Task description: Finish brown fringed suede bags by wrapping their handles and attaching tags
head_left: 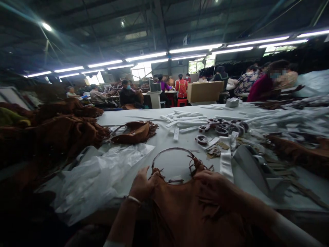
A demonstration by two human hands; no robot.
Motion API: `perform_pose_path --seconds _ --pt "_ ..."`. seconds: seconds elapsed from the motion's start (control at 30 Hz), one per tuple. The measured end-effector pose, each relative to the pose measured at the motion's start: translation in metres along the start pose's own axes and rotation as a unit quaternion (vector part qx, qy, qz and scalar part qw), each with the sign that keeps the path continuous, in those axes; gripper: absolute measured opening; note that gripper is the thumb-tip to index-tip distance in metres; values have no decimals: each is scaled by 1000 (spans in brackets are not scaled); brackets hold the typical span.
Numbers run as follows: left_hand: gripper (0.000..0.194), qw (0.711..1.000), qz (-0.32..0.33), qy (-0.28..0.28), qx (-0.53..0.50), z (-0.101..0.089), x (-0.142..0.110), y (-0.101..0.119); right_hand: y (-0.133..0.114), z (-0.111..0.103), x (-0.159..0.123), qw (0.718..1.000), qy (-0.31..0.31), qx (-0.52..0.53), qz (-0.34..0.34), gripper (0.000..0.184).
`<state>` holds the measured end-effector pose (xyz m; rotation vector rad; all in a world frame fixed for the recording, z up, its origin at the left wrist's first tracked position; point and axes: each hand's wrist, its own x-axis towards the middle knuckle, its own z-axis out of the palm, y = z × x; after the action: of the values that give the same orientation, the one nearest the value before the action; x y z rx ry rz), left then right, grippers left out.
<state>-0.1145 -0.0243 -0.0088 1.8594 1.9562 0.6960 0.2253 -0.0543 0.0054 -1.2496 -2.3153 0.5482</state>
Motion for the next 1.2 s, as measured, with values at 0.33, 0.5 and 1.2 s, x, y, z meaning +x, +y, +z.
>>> perform_pose_path --seconds 0.33,0.5,1.2 --pt "60 986 -24 -25 -166 33 17 -30 -16 111 109 986 -145 76 36 26" --pt "30 987 86 4 -133 27 -3 -30 -7 108 98 989 -105 94 50 27" --pt "15 970 149 -59 184 11 13 28 -3 105 96 989 -117 88 17 27"
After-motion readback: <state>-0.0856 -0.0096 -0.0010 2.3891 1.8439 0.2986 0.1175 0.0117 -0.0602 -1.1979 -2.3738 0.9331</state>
